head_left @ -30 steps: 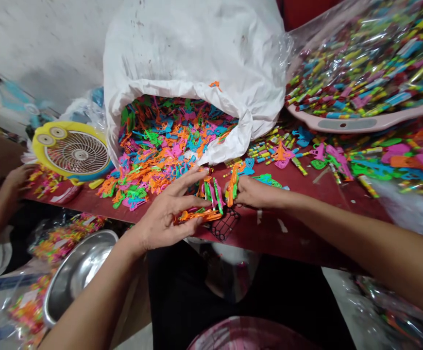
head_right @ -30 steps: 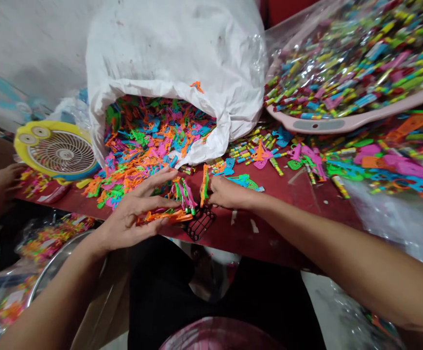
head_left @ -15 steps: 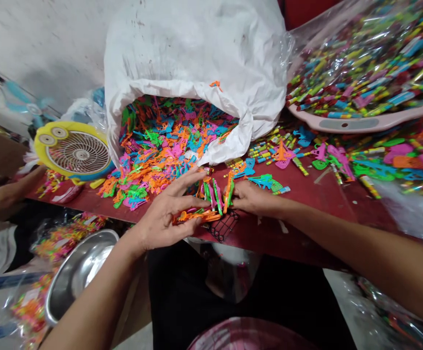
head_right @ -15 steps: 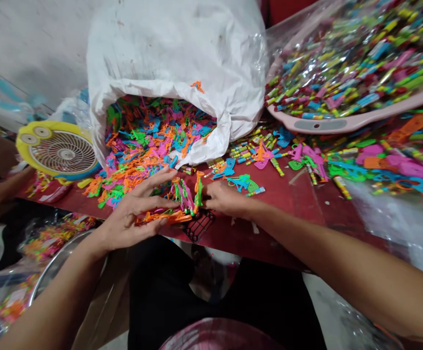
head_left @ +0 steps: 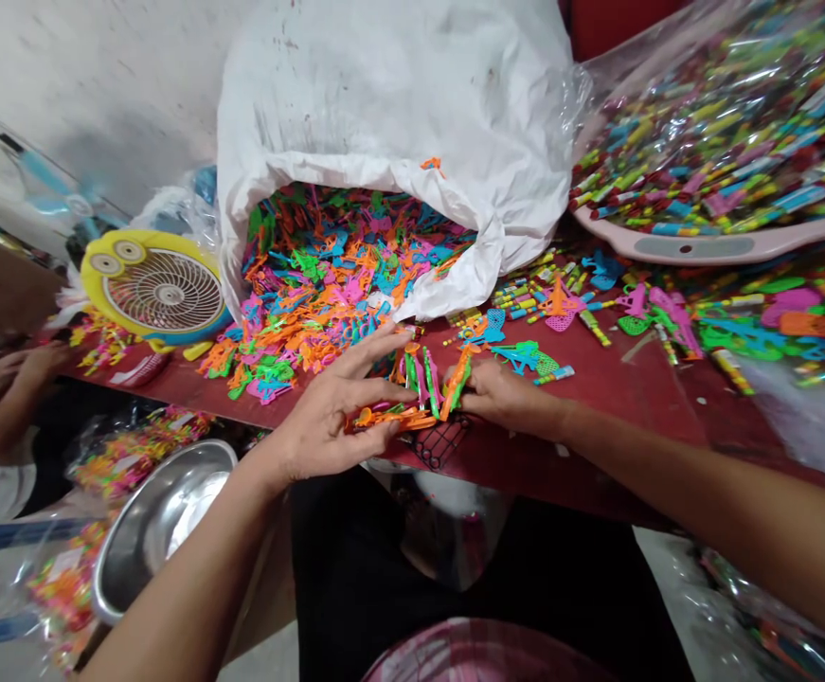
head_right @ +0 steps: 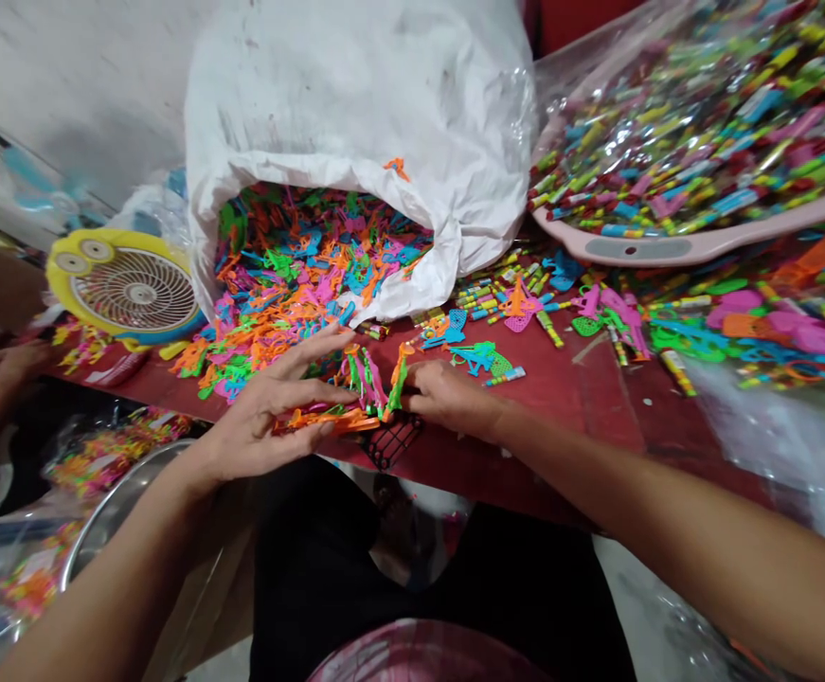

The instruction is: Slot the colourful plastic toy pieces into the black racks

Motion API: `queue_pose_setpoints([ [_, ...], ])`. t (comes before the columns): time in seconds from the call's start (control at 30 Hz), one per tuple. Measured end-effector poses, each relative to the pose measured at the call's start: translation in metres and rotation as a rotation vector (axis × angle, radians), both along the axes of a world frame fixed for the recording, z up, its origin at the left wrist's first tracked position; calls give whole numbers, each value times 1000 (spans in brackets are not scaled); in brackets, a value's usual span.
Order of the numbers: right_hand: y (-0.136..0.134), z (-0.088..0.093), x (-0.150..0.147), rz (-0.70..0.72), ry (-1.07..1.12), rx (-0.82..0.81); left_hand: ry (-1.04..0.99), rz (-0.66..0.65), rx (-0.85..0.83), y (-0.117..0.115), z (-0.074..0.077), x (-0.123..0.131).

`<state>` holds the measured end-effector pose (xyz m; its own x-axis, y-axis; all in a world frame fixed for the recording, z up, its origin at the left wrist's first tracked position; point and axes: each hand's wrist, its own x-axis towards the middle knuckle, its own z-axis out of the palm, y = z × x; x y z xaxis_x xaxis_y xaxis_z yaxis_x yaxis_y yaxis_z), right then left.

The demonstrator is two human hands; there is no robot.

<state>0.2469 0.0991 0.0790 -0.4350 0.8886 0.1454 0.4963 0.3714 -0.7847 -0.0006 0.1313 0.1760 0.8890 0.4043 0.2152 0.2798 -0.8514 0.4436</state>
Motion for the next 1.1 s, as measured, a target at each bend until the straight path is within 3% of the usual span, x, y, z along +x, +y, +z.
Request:
queue_pose_setpoints([
  [0.3,1,13,-5,-18,-299,77,-2,-16,-3,2,-2,-2],
  [0.67,0,28,-15,-45,-516,12,-5,-23,-18,1,-1,-3],
  [0.9,-3,22,-16,-31,-402,32,-50,1,-78,-3,-1,-6],
  [1.1,-11,21,-20,-52,-293,64,12,161,-8,-11,18,3],
])
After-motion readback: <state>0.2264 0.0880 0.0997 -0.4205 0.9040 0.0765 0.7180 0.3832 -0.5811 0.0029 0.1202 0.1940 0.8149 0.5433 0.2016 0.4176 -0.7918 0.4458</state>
